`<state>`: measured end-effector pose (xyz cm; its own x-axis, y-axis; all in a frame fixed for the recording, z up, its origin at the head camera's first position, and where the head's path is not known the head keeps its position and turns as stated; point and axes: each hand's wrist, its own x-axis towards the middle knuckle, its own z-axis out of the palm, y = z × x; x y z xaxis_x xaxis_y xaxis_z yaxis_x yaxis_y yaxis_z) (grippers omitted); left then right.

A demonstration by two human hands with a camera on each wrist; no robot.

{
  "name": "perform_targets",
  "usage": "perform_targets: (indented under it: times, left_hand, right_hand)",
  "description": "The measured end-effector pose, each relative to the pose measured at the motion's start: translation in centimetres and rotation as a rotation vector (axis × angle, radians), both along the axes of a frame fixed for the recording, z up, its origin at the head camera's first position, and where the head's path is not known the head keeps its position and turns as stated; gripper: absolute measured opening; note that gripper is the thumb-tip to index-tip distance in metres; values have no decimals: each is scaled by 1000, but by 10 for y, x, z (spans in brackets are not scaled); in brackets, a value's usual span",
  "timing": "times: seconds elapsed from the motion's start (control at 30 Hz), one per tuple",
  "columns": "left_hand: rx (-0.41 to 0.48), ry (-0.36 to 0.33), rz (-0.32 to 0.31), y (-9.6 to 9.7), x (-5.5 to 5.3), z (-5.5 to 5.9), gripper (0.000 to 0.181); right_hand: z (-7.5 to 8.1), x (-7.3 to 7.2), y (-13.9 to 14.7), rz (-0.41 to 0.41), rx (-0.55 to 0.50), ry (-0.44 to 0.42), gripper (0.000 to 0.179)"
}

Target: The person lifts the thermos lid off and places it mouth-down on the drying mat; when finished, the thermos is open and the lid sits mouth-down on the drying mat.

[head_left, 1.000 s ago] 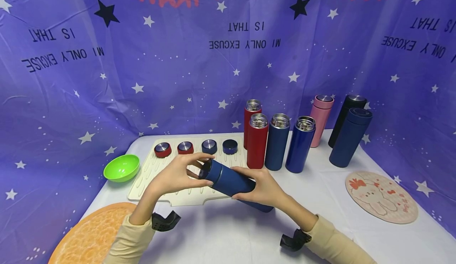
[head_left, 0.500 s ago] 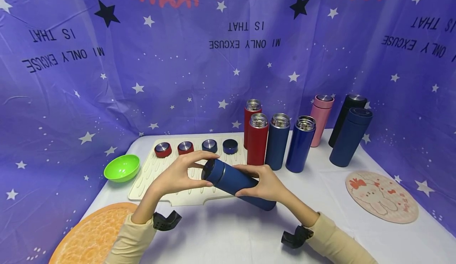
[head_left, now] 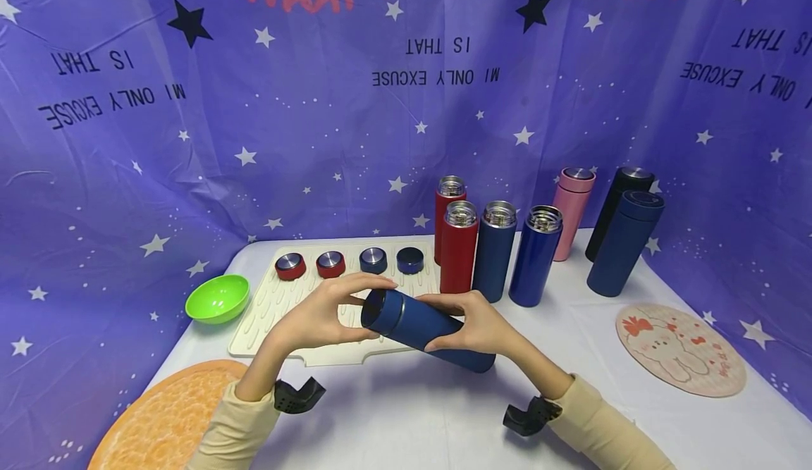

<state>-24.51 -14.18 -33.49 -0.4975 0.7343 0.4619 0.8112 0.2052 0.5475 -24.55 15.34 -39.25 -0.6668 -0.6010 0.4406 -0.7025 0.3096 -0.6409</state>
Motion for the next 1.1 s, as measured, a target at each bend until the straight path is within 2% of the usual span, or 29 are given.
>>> perform_targets:
  times: [0.1,0.27,0.37,0.47,0.57,0.7,0.87,1.0,1.1]
  left_hand:
    - [-2,-48,45,-1,-1,-2,66]
    - [-35,-114,168,-1,1,-2,64]
    - [-50,-144,203,0,2,-2,63]
    - [-54,-140,182,1,1,-2,63]
    - [-60,-92,135,1,-1,-4,64]
    - [-44,-32,68,1,-3,-4,68]
    - [-18,-7,7,2,-3,-4,74]
    - [4,1,-9,4,1,0,72]
    - [27,1,-19,6,9,9,67]
  right_hand:
    - [0,3,-3,-36,19,54,69]
    - [-2,6,-7,-96,56,190,72]
    - [-3,6,-8,-111,56,234,72]
    - [-3,5,-8,-115,47,217,72]
    - [-3,4,-6,-106,43,165,71]
    - [-2,3,-3,-74,23,83,70]
    - [1,0,2,-18,-10,-1,69]
    - [3,-2,6,4,-17,-36,68]
    - [4,-2,6,16,0,-48,68]
